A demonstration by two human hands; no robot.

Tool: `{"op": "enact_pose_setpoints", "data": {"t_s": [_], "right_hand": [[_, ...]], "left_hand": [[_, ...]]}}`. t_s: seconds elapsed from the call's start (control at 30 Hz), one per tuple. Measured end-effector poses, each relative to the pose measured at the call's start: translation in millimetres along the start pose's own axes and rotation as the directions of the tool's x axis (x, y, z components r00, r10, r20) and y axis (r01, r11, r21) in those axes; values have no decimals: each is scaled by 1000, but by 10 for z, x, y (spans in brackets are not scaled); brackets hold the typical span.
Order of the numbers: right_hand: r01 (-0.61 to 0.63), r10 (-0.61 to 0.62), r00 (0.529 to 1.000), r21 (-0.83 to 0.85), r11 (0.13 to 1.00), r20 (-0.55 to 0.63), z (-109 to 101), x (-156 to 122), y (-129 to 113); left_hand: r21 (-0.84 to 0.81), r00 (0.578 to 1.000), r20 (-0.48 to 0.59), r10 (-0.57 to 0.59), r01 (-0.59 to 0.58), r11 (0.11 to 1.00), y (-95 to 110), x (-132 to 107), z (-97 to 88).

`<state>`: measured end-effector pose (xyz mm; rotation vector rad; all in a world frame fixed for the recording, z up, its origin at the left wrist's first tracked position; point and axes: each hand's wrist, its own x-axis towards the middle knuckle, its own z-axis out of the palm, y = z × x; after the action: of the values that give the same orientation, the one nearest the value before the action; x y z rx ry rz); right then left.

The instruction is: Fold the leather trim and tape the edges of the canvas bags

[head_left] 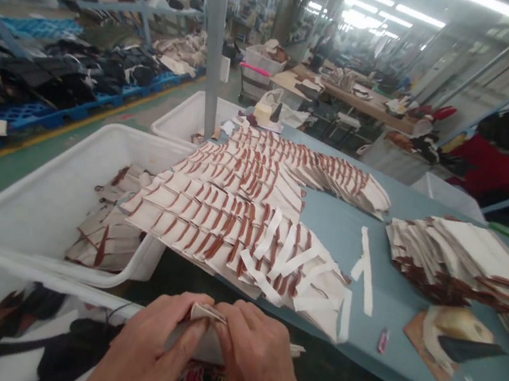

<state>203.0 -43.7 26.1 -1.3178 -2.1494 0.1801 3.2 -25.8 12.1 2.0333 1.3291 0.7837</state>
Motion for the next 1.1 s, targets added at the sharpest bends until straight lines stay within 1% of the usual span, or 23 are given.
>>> {"op": "enact_pose_setpoints", "data": {"t_s": [0.07,0.1,0.2,0.23,0.27,0.33,0.4,0.43,0.53,0.57,0.63,0.73,0.8,0.87,0.93,1.0,1.03,1.1], "right_hand": [[-15,14,999,-15,1000,-36,-9,-7,-31],[-28,28,998,-7,1000,-58,-19,-8,-48],[-67,74,989,53,996,-130,-55,-34,-90],[-78,90,985,87,993,-150,-66,-52,-98],[-83,104,980,127,988,-167,-76,-74,-103],[-69,107,977,203,977,-184,-93,-120,-101],[-32,80,977,235,971,-196,-110,-158,-89],[-14,63,977,234,972,-204,-117,-172,-80],[17,26,975,192,981,-222,-134,-193,-49],[19,21,975,179,984,-222,-138,-198,-39],[13,22,976,162,987,-218,-146,-210,-21],[-31,66,976,167,985,-209,-156,-250,2],[-60,96,976,181,982,-195,-155,-285,16],[-78,110,979,184,980,-171,-136,-312,33],[-69,90,988,169,983,-122,-102,-321,55],[-48,57,996,139,989,-64,-71,-308,76],[-39,44,998,122,992,-37,-66,-294,84],[-37,37,999,114,993,1,-87,-260,86]], "left_hand": [[87,992,-110,54,-44,995,-55,-25,15],[124,982,-169,87,-67,990,-75,-36,17],[205,931,-286,227,-172,964,-107,-78,20],[214,917,-303,259,-200,956,-110,-93,28],[209,913,-301,276,-219,953,-111,-108,42],[171,931,-270,246,-206,964,-108,-129,80],[160,940,-273,203,-163,974,-96,-129,117],[173,934,-293,207,-161,972,-88,-119,129],[244,898,-333,288,-213,946,-66,-49,130],[255,894,-326,308,-230,939,-63,-19,123],[243,900,-289,327,-262,934,-65,33,111],[175,909,-240,340,-304,936,-65,66,118],[111,924,-216,316,-299,948,-40,55,134],[8,964,-128,233,-234,972,21,32,141],[-98,993,4,116,-115,989,118,15,122],[-150,993,117,12,6,989,235,17,71],[-160,989,148,-26,50,986,292,27,35],[-179,980,189,-65,99,979,384,54,-43]]}}
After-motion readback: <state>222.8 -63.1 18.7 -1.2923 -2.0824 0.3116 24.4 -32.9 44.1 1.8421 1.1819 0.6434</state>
